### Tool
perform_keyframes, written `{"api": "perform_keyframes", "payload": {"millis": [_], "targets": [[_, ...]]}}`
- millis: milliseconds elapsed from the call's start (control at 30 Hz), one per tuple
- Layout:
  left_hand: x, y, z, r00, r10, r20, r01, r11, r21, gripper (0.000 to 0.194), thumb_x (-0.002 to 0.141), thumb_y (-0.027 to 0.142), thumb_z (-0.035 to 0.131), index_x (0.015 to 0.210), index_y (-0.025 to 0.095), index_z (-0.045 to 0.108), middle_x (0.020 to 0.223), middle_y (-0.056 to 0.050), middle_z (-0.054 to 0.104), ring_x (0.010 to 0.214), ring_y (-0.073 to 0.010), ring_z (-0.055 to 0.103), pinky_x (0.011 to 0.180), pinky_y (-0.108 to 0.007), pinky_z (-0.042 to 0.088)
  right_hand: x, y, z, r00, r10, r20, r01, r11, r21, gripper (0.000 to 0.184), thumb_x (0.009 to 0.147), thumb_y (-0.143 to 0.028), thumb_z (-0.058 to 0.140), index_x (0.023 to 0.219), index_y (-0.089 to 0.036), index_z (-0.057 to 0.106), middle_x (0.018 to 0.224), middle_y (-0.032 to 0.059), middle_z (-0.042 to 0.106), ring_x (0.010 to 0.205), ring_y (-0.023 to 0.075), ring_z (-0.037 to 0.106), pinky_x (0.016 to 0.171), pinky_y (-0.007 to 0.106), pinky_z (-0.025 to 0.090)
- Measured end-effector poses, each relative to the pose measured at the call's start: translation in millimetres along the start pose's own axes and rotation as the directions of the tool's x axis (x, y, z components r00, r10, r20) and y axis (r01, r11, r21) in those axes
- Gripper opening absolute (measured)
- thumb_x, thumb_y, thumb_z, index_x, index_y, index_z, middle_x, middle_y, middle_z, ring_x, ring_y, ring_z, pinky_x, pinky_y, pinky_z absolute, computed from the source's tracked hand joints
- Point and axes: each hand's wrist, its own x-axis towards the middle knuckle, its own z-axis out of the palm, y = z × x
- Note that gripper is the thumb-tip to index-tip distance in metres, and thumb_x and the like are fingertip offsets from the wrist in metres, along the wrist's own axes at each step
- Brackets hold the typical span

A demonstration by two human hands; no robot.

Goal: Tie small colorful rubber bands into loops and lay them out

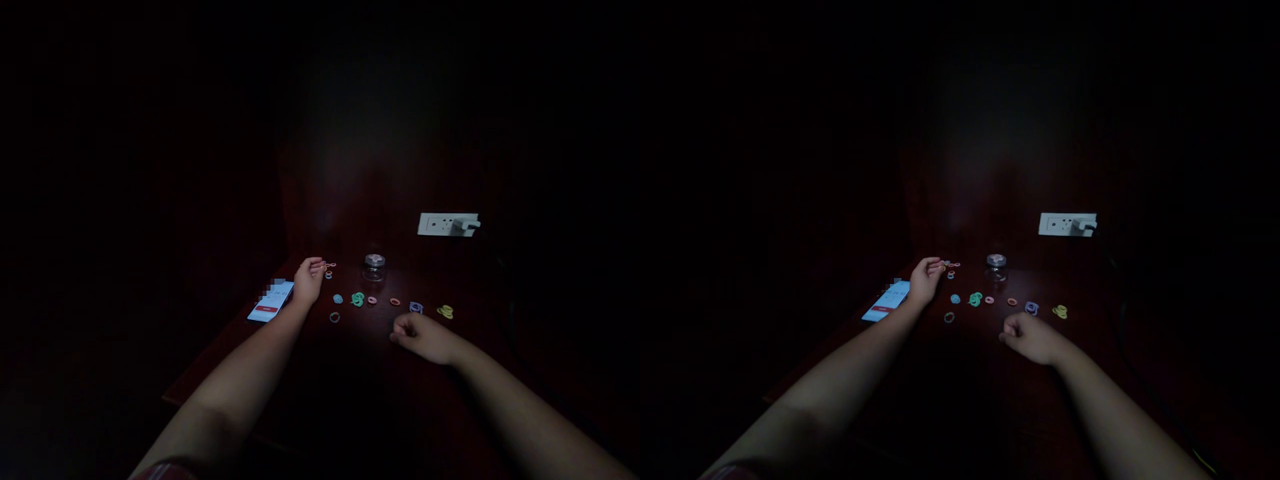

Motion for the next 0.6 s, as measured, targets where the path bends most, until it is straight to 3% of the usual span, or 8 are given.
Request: {"api": "perform_keyframes", "payload": {"millis": [167, 300, 467, 600], "targets": [[-43, 63, 22.0, 0.988, -0.003, 0.157, 0.071, 0.900, -0.430, 0.026, 0.075, 0.017, 0.067, 0.097, 0.012, 0.056, 0.093, -0.009, 0.065, 0.082, -0.0121, 0.066, 0.078, -0.027, 0.054, -1, -6, 1, 0.988, -0.066, -0.141, 0.077, 0.995, 0.069, 0.019, 0.083, -0.034, 0.053, 0.076, -0.017, 0.055, 0.063, -0.0024, 0.051, 0.058, 0.0110, 0.046, 0.056, 0.024, 0.038], [-78, 101, 32.7, 0.927, -0.024, 0.375, 0.254, 0.774, -0.579, 0.030, 0.070, 0.019, 0.073, 0.093, 0.012, 0.055, 0.084, -0.004, 0.062, 0.075, -0.0102, 0.064, 0.072, -0.024, 0.052, -6, -21, -1, 0.917, -0.155, -0.368, 0.213, 0.969, 0.123, 0.019, 0.085, -0.033, 0.055, 0.096, -0.018, 0.054, 0.065, -0.0031, 0.051, 0.057, 0.0107, 0.046, 0.055, 0.024, 0.039], [-88, 106, 30.9, 0.880, -0.059, 0.472, 0.388, 0.663, -0.640, 0.037, 0.065, 0.020, 0.077, 0.093, 0.012, 0.055, 0.082, -0.001, 0.059, 0.073, -0.0078, 0.061, 0.070, -0.021, 0.049, -13, -39, 1, 0.847, -0.246, -0.471, 0.325, 0.941, 0.093, 0.017, 0.085, -0.027, 0.057, 0.099, -0.019, 0.053, 0.075, -0.0007, 0.055, 0.058, 0.0101, 0.048, 0.055, 0.024, 0.042], [-87, 103, 29.4, 0.873, -0.047, 0.485, 0.411, 0.606, -0.681, 0.039, 0.063, 0.018, 0.078, 0.094, 0.012, 0.055, 0.083, 0.000, 0.059, 0.076, -0.0089, 0.062, 0.073, -0.023, 0.050, -14, -45, 6, 0.805, -0.262, -0.533, 0.351, 0.934, 0.071, 0.019, 0.084, -0.023, 0.058, 0.102, -0.020, 0.054, 0.079, 0.0010, 0.059, 0.061, 0.0109, 0.052, 0.056, 0.024, 0.045]]}}
